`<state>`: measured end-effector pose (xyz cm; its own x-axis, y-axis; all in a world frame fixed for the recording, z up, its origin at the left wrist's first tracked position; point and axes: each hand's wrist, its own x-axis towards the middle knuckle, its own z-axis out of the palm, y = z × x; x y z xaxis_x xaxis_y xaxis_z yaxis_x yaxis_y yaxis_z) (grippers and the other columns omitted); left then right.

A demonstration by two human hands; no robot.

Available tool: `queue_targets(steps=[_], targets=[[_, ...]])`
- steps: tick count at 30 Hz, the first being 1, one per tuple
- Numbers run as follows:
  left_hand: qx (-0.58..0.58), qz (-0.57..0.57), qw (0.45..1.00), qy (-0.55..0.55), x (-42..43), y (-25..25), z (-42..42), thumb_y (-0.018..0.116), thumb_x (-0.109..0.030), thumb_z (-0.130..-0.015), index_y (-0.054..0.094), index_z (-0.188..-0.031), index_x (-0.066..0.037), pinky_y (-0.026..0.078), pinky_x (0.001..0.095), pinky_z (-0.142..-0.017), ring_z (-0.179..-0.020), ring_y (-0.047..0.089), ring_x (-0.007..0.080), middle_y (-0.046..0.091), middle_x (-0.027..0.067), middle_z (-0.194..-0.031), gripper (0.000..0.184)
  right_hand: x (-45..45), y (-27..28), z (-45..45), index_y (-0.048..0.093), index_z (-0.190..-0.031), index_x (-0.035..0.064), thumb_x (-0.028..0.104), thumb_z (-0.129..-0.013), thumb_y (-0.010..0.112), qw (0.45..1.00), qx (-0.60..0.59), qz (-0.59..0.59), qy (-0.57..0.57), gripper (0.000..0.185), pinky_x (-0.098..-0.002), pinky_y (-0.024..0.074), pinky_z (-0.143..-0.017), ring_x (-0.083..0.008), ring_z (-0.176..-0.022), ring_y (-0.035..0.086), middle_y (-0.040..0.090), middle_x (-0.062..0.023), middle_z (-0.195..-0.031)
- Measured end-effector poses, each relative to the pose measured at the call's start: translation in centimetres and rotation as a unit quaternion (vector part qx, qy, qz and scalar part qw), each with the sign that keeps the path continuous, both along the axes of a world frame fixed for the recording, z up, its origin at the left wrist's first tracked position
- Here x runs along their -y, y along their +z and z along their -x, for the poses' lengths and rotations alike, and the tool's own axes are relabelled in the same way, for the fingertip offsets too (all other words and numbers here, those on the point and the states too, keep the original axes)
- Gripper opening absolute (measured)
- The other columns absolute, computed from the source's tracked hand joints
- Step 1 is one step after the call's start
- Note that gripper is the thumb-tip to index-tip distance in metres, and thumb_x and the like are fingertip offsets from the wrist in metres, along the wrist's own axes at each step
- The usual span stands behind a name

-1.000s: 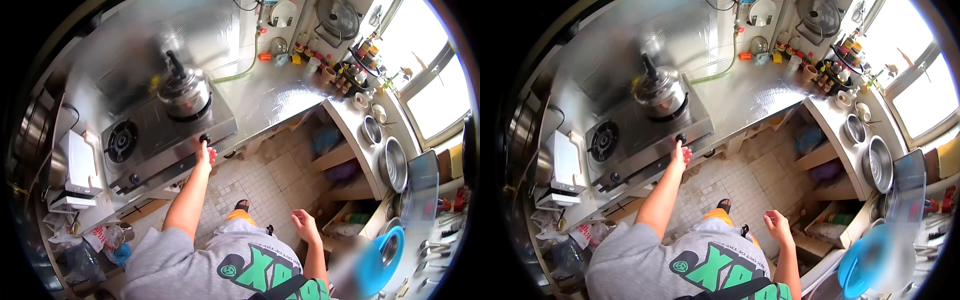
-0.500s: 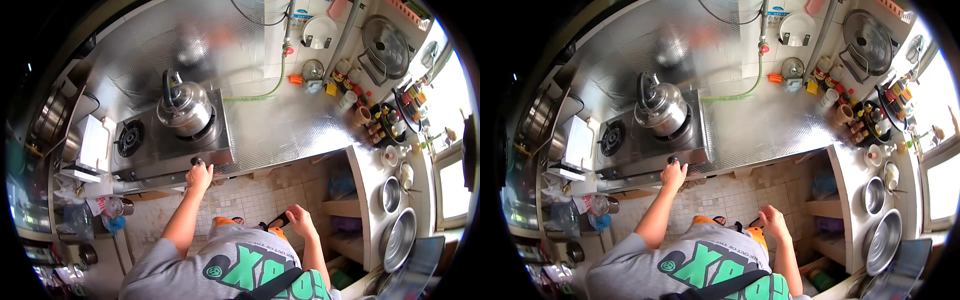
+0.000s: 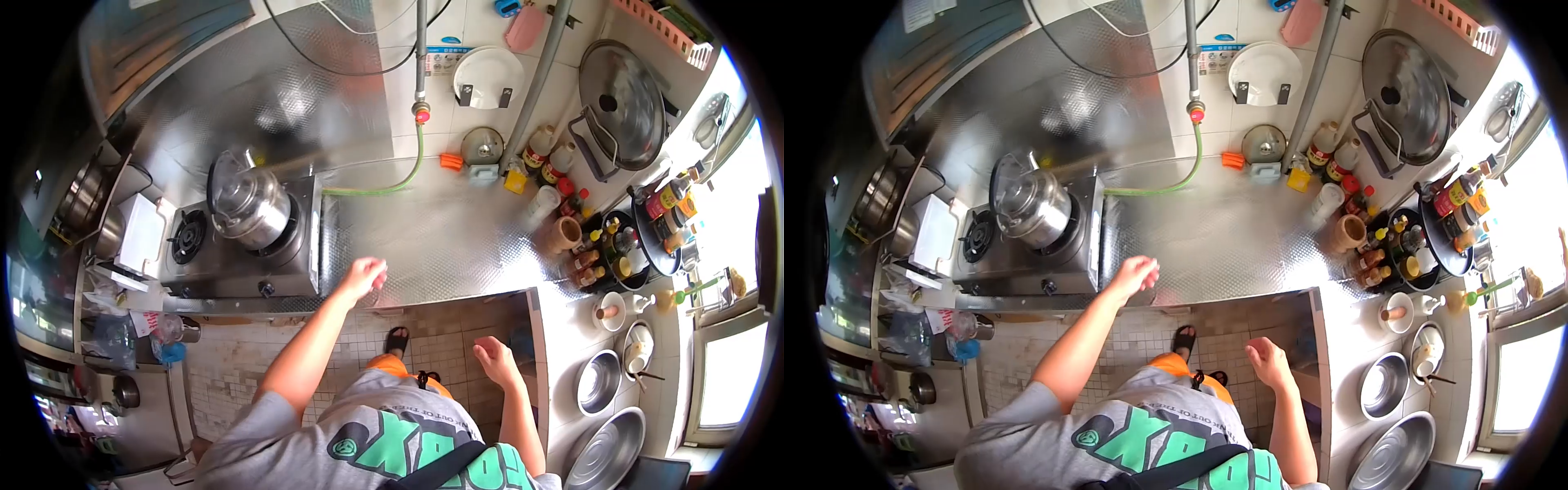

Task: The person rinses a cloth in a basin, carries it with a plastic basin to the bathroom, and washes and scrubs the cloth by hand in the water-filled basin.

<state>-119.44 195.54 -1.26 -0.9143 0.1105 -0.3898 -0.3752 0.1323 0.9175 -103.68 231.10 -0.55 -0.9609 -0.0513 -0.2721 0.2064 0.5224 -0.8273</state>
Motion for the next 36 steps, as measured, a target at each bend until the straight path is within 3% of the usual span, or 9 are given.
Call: queue_targets(steps=[6,12,16,20,26,27,28,33,36], targets=[[0.047,-0.324,0.939,0.102,-4.8,0.7,19.5,0.052,-0.034,-0.096,0.063,-0.086,-0.008,0.04,0.0257,-0.051,-0.059,0.054,0.0108,0.061,-0.0003,-0.071,0.03,-1.8,-0.1,2.1,0.063,-0.106,-0.0026,0.022,-0.09,0.065,0.999,0.028,-0.008,-0.027,0.029,-0.0329,0.0546,-0.077,-0.0244,-0.086,0.07,0.07,-0.0181,-0.091],[0.07,-0.477,0.865,0.143,-8.9,2.8,33.2,0.056,-0.032,-0.094,0.062,-0.092,-0.008,0.04,0.0268,-0.056,-0.065,0.052,0.0118,0.06,0.0001,-0.078,0.025,-2.7,2.2,5.9,0.062,-0.108,-0.0031,0.022,-0.091,0.065,0.994,0.062,-0.018,-0.092,0.031,-0.0324,0.0544,-0.078,-0.0239,-0.088,0.07,0.07,-0.0184,-0.094],[0.05,-0.561,0.809,0.166,-9.9,0.3,36.3,0.058,-0.029,-0.094,0.06,-0.096,-0.008,0.039,0.0255,-0.058,-0.066,0.052,0.0121,0.059,-0.0008,-0.078,0.021,-2.7,1.8,8.2,0.061,-0.111,-0.0026,0.022,-0.093,0.063,0.99,0.083,-0.023,-0.108,0.031,-0.0306,0.0536,-0.079,-0.0194,-0.089,0.068,0.07,-0.0148,-0.094],[0.039,-0.566,0.805,0.173,-9.8,-0.7,37.3,0.061,-0.022,-0.093,0.056,-0.088,-0.009,0.036,0.0246,-0.056,-0.064,0.047,0.0096,0.052,-0.0015,-0.072,0.015,-1.5,2.1,10.6,0.062,-0.107,-0.0032,0.021,-0.091,0.064,0.992,0.072,-0.009,-0.104,0.029,-0.0325,0.0549,-0.079,-0.0258,-0.088,0.07,0.07,-0.0192,-0.093],[-0.05,-0.403,0.885,0.229,-9.8,0.0,37.8,0.067,-0.018,-0.088,0.056,-0.086,-0.006,0.035,0.026,-0.048,-0.053,0.042,0.0099,0.048,-0.0025,-0.065,0.017,-0.9,1.8,13.0,0.062,-0.103,-0.0046,0.018,-0.091,0.063,0.999,0.041,-0.003,-0.016,0.026,-0.0327,0.056,-0.075,-0.0266,-0.084,0.07,0.069,-0.0188,-0.09],[-0.123,-0.124,0.942,0.287,-10.1,0.5,37.9,0.073,-0.02,-0.082,0.058,-0.079,-0.004,0.043,0.0319,-0.05,-0.052,0.052,0.0174,0.058,0.003,-0.065,0.023,-0.9,1.7,13.4,0.062,-0.103,-0.0042,0.017,-0.09,0.063,1.0,0.028,-0.008,0.009,0.025,-0.0326,0.0562,-0.074,-0.0268,-0.084,0.07,0.069,-0.0185,-0.089],[-0.28,0.131,0.894,0.324,-10.4,0.9,37.7,0.076,-0.023,-0.078,0.06,-0.073,-0.002,0.05,0.0369,-0.06,-0.061,0.063,0.0261,0.067,0.0118,-0.071,0.027,-1.0,1.7,13.7,0.062,-0.102,-0.0041,0.017,-0.09,0.063,1.0,0.016,-0.01,0.024,0.024,-0.0326,0.0563,-0.074,-0.0268,-0.083,0.07,0.069,-0.0187,-0.089],[-0.171,0.193,0.951,0.172,-10.2,3.6,30.5,0.071,-0.039,-0.08,0.063,-0.079,-0.005,0.052,0.0407,-0.068,-0.077,0.067,0.0293,0.069,0.015,-0.079,0.035,-1.4,2.6,14.5,0.061,-0.106,-0.0038,0.019,-0.092,0.063,0.99,-0.001,-0.011,0.144,0.027,-0.0323,0.0558,-0.075,-0.0263,-0.085,0.07,0.069,-0.0181,-0.093],[-0.219,0.137,0.966,0.025,-11.2,6.9,16.1,0.071,-0.026,-0.083,0.065,-0.087,-0.006,0.052,0.0348,-0.071,-0.077,0.065,0.0198,0.068,0.0089,-0.082,0.022,-0.5,0.6,15.1,0.059,-0.114,-0.0034,0.027,-0.097,0.057,0.96,0.148,0.201,0.125,0.035,-0.0331,0.0537,-0.081,-0.0249,-0.092,0.067,0.068,-0.016,-0.102]])
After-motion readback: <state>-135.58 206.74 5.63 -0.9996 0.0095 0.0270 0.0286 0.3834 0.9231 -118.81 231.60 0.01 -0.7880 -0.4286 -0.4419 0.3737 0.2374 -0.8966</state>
